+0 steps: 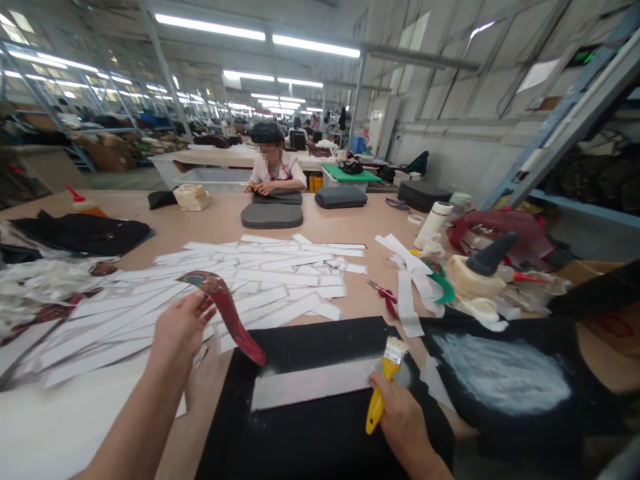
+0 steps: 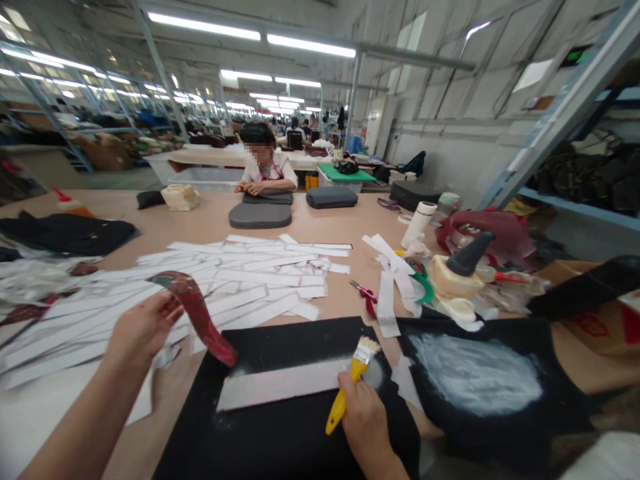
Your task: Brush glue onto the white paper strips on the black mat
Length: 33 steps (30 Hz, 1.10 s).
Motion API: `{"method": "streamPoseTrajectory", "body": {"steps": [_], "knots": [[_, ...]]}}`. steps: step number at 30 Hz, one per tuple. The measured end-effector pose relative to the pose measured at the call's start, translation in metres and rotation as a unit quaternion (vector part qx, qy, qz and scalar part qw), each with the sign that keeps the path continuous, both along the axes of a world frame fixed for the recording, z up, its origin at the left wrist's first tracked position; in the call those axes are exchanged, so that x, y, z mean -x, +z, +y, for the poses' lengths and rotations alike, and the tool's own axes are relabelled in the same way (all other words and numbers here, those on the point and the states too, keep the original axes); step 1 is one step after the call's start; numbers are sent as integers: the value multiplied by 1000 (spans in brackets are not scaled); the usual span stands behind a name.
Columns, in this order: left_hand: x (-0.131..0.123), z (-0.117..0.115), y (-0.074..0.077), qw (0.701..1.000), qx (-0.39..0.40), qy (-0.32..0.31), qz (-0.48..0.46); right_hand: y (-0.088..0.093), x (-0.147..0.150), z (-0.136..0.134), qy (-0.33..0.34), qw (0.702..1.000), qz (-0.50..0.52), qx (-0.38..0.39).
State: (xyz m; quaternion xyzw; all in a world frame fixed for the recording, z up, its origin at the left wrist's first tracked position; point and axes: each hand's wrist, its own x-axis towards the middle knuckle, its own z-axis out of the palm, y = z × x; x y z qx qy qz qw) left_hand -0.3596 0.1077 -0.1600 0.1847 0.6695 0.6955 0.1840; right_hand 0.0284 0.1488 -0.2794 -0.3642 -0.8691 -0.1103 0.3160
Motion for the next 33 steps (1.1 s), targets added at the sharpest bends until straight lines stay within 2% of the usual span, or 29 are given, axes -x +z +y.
{"method": "streamPoseTrajectory", "body": {"steps": [2,3,5,7,8,11,13,16,19,22,24,27,29,31,33], "knots": [[15,2,17,993,-31,89,69,-1,0,1,5,1000,1,5],[16,7,23,982,-27,120,143,-1,0,2,6,1000,2,7],[10,24,24,934,9,144,327,-2,0,3,9,1000,3,11],[-4,50,13,872,57,107,475,-1,0,4,14,1000,4,17],[-11,63,4,855,73,70,509,0,0,4,16,1000,5,23],[-35,91,-30,825,114,-42,551,9,1,1,20,999,5,50],[-49,89,-50,808,133,-96,566,21,4,-1,44,997,0,67],[-70,51,-69,782,145,-156,585,47,18,-2,148,984,-33,90],[-89,-15,-79,762,149,-196,599,74,43,0,231,962,-35,142],[-106,-77,-92,733,149,-217,627,86,80,4,234,939,40,248],[-116,-103,-103,713,144,-212,653,85,110,3,227,914,70,328],[-124,-118,-118,702,139,-183,674,77,155,-4,253,886,57,385],[-126,-119,-124,704,145,-169,674,72,176,-9,267,886,30,378],[-127,-118,-127,705,155,-170,671,69,182,-11,261,898,-2,353],[-126,-118,-127,704,163,-180,668,68,169,-5,242,913,-30,327]]}}
